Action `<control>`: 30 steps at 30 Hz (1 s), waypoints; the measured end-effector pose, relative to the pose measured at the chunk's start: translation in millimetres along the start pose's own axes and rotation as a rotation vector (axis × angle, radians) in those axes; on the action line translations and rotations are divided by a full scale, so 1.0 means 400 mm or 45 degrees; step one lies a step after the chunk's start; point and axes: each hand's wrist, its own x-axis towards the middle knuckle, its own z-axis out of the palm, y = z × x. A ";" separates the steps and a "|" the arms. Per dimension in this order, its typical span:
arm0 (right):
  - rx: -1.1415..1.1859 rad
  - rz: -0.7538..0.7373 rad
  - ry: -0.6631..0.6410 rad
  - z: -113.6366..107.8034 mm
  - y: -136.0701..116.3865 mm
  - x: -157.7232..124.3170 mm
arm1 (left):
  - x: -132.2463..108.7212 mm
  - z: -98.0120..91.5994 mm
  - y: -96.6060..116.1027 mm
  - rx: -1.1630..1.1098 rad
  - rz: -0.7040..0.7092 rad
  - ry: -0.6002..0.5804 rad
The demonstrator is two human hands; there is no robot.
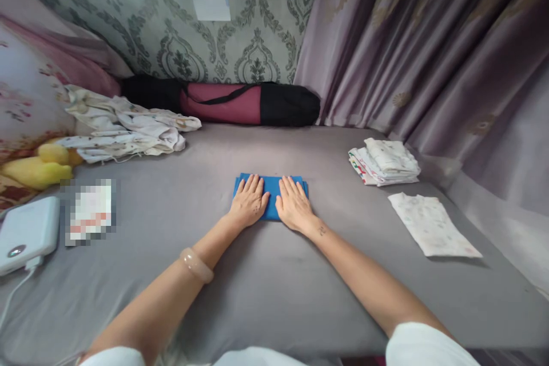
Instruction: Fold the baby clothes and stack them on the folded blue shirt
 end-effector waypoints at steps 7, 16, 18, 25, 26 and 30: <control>0.065 0.044 -0.187 -0.013 0.015 0.004 | 0.006 -0.019 -0.033 -0.048 -0.019 -0.174; 0.094 -0.220 -0.136 -0.003 -0.038 -0.014 | 0.010 -0.012 -0.073 -0.089 -0.260 -0.197; 0.128 -0.222 -0.228 -0.003 -0.035 -0.013 | 0.012 -0.003 -0.089 -0.133 -0.256 -0.236; 0.078 -0.002 0.004 -0.012 -0.001 -0.028 | 0.001 -0.027 -0.134 -0.168 -0.347 0.052; 0.084 0.016 -0.041 -0.006 0.004 -0.032 | 0.000 -0.033 -0.137 -0.168 -0.380 0.070; 0.149 0.034 -0.174 0.009 0.018 -0.036 | 0.001 -0.052 -0.145 -0.200 -0.541 -0.012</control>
